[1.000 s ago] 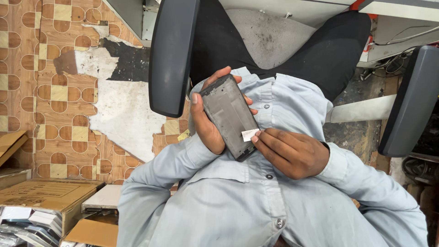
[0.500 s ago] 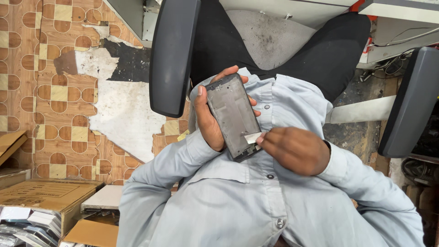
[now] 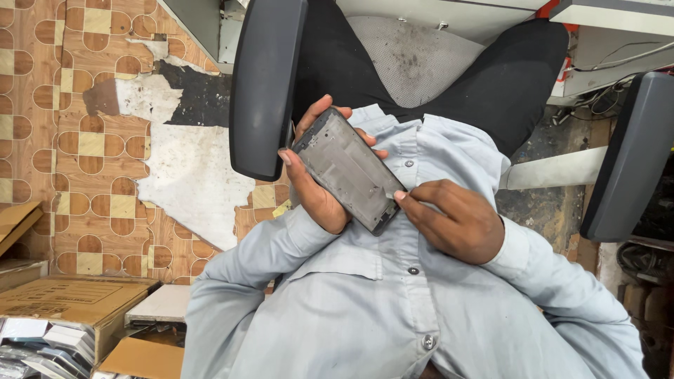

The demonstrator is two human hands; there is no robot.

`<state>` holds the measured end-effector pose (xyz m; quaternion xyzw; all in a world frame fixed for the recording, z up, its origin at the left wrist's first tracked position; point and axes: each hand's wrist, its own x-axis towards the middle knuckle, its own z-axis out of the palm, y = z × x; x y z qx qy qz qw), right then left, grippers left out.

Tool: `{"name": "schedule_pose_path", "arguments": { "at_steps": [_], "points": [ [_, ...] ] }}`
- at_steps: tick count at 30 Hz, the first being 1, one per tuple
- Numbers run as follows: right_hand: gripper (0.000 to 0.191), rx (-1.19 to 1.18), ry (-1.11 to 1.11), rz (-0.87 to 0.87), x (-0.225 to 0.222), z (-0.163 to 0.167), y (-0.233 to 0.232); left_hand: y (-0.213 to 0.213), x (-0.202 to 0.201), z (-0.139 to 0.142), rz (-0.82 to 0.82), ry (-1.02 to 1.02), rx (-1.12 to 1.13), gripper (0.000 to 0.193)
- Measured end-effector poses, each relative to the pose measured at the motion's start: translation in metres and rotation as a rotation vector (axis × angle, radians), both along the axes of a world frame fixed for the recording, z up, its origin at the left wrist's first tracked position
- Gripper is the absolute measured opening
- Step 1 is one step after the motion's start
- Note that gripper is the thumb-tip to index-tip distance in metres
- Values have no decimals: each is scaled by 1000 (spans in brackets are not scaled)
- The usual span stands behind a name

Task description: The person uses a blue-handled screwdriver to pry and scrape the back of a disassembled smartphone. They then peel off a piece of tape from the phone's back and continue scraping the surface with the screwdriver.

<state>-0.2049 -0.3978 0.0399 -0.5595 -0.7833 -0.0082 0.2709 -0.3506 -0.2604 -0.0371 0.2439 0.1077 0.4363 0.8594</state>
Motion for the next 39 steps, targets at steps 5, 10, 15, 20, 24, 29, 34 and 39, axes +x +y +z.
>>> {"name": "schedule_pose_path", "arguments": {
  "at_steps": [5, 10, 15, 20, 24, 29, 34, 39],
  "points": [
    [25, -16, -16, 1, -4, 3, 2, -3, 0, -4, 11, 41, 43, 100],
    [21, -20, -50, -16, -7, 1, 2, -6, -3, -5, 18, 82, 73, 101],
    [26, 1, -142, 39, -5, 5, 2, -5, -4, -5, -3, 104, 87, 102],
    [29, -55, -133, 25, -7, 4, 2, -5, -4, -4, -13, 118, 91, 102],
    [28, -111, -101, -16, -10, 1, 2, -4, -2, -5, -15, 120, 81, 104],
    [28, -133, -41, -73, -13, -2, 3, -3, -1, -4, -33, 156, 100, 106],
    [27, -125, -26, -73, -13, -5, 5, -3, -1, -2, -43, 179, 125, 105],
    [25, -116, 7, -98, -14, -8, 6, -3, 0, 0, -57, 181, 132, 105]
  ]
}}
